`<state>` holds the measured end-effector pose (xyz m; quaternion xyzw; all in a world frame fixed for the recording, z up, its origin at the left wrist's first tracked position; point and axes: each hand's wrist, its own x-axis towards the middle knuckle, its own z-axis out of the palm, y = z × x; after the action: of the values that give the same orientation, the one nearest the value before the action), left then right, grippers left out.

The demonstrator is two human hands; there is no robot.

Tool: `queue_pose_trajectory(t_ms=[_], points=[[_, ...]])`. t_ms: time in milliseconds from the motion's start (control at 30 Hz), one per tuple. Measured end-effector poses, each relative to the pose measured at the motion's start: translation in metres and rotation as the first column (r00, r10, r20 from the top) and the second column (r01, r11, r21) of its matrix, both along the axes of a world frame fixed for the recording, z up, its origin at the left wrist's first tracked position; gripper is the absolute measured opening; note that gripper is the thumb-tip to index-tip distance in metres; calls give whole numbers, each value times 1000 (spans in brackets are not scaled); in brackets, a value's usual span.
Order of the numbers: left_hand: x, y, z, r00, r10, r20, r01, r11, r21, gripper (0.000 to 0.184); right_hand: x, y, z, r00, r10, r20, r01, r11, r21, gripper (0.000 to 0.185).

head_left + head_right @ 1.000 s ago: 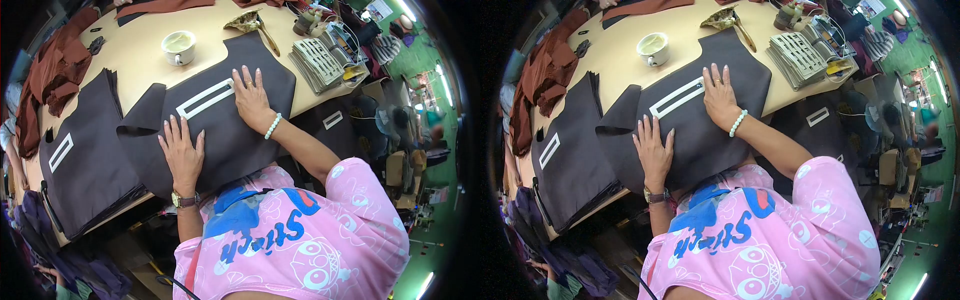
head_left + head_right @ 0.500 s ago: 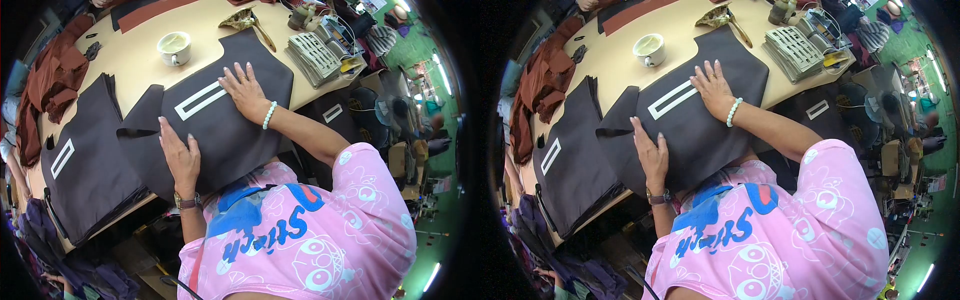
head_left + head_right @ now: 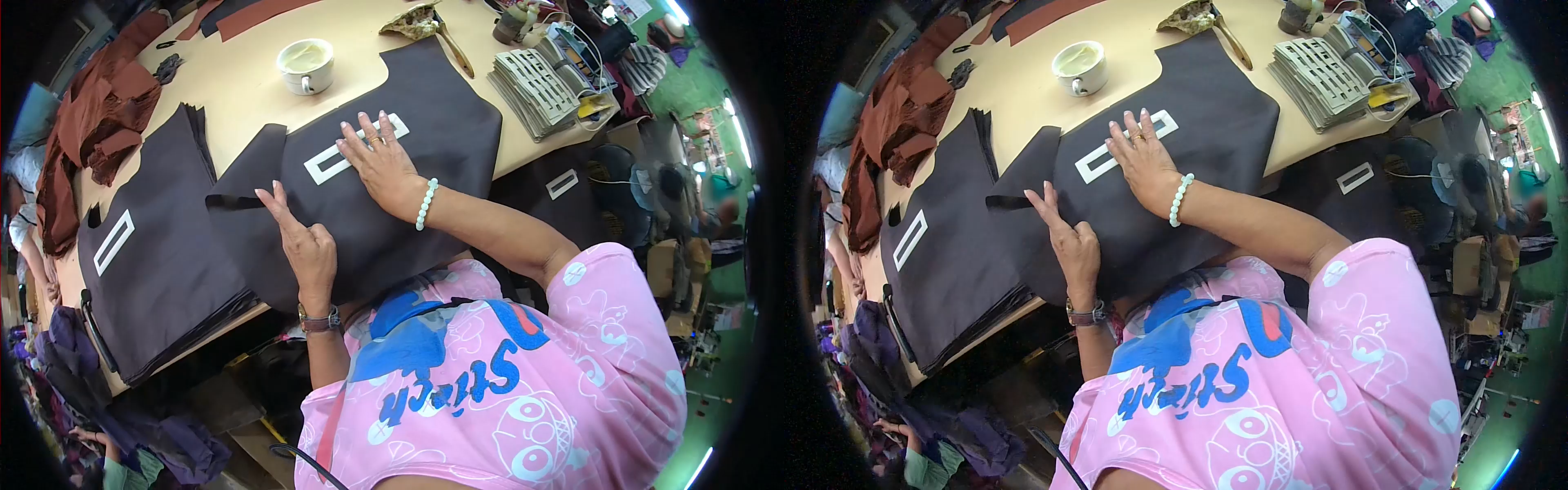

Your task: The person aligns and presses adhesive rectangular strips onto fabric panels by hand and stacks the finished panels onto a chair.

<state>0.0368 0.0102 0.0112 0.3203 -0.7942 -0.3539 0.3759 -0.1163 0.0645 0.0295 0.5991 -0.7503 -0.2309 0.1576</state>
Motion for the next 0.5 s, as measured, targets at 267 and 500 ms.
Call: queue_pose_trajectory(t_ms=[267, 500], points=[[-1, 0, -2, 1000, -1, -2, 1, 1000, -4, 88, 12, -14, -5, 996, 66, 60, -64, 997, -38, 54], [0, -2, -5, 1000, 11, 17, -10, 1000, -18, 88, 20, -21, -5, 949, 140, 281, -115, 988, -105, 52]])
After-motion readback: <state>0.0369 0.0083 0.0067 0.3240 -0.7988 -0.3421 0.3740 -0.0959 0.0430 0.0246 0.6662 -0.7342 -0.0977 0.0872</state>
